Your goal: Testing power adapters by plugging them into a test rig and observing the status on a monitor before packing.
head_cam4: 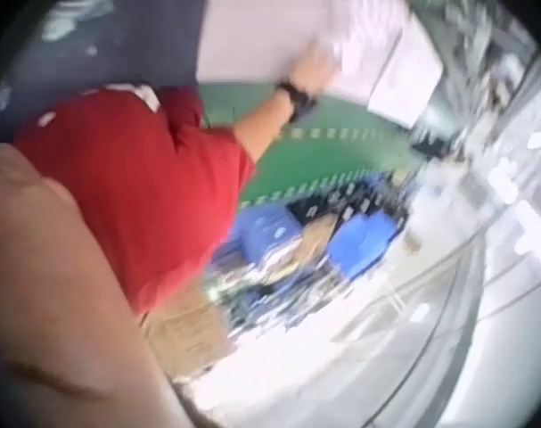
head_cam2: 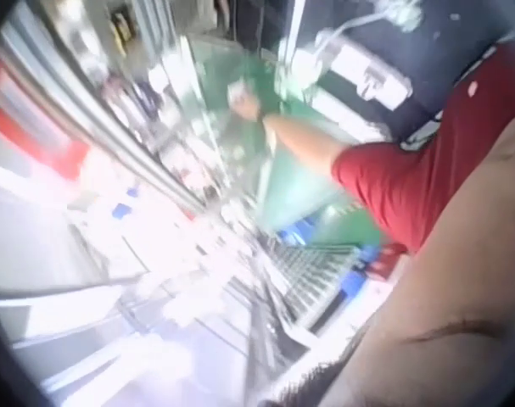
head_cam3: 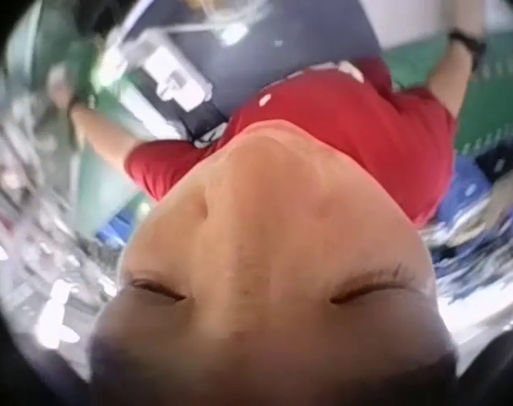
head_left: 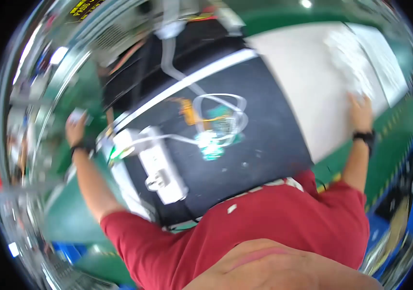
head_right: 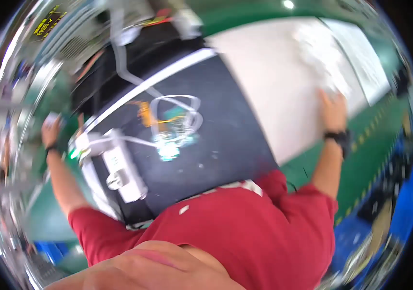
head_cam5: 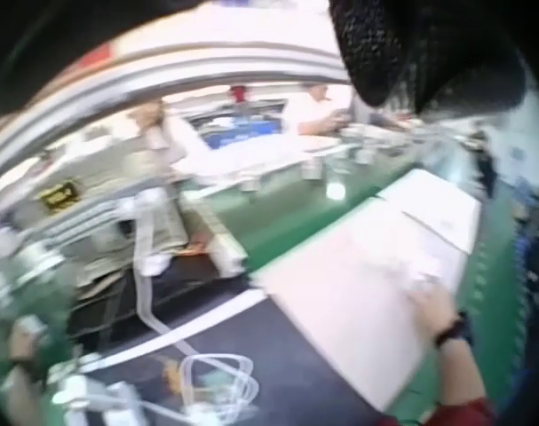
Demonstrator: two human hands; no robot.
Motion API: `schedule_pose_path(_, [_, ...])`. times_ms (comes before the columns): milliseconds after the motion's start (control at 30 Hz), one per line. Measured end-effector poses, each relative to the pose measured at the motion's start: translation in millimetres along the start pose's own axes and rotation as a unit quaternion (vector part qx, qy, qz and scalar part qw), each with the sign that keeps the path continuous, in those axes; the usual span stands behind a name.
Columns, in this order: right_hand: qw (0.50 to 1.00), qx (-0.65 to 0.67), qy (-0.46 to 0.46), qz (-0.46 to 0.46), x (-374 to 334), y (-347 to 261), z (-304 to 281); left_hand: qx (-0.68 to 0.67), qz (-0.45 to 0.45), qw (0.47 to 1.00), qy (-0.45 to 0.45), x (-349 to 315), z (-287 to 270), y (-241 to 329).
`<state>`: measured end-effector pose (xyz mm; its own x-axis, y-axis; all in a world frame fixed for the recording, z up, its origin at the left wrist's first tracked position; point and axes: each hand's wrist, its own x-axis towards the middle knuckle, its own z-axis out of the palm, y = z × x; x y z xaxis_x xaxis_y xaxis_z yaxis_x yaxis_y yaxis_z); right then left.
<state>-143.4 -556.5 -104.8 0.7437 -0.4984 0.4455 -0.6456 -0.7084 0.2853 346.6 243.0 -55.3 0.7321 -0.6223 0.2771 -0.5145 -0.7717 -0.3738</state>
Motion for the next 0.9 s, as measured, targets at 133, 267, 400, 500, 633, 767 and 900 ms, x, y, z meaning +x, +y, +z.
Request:
schedule_pose_path(133, [0.945, 0.215, -0.113, 0.217, 12.3, 19.4, -18.3, -0.525, -0.388, 0.756, -0.043, 63.0, -26.9, 86.5])
schedule_pose_path(267, [0.937, 0.214, -0.099, 0.259, 13.1, 26.8, -11.5, -0.493, -0.519, 0.698, 0.025, 65.5, -30.5, 96.4])
schedule_pose_path(400, [0.908, 0.214, -0.146, 0.33, 26.8, 24.8, -16.3, -0.441, -0.44, 0.782, 0.032, 72.8, -10.0, 86.7])
schedule_pose_path(500, [0.907, 0.218, -0.139, 0.331, 31.1, 21.2, -22.9, -0.43, -0.418, 0.8, 0.014, 84.4, -4.4, 98.8])
schedule_pose_path(633, [0.927, 0.176, -0.085, 0.32, 26.1, 18.5, -23.1, -0.302, -0.391, 0.867, -0.067, 89.5, -18.9, 104.3])
schedule_pose_path(767, [0.909, 0.217, -0.08, 0.346, 22.8, 10.5, -39.1, 0.078, -0.307, 0.943, -0.099, 97.6, -70.6, 140.8])
schedule_pose_path(900, [0.896, 0.295, -0.012, 0.333, 11.9, 18.0, -32.9, 0.251, -0.077, 0.965, -0.024, 106.9, -64.8, 131.6])
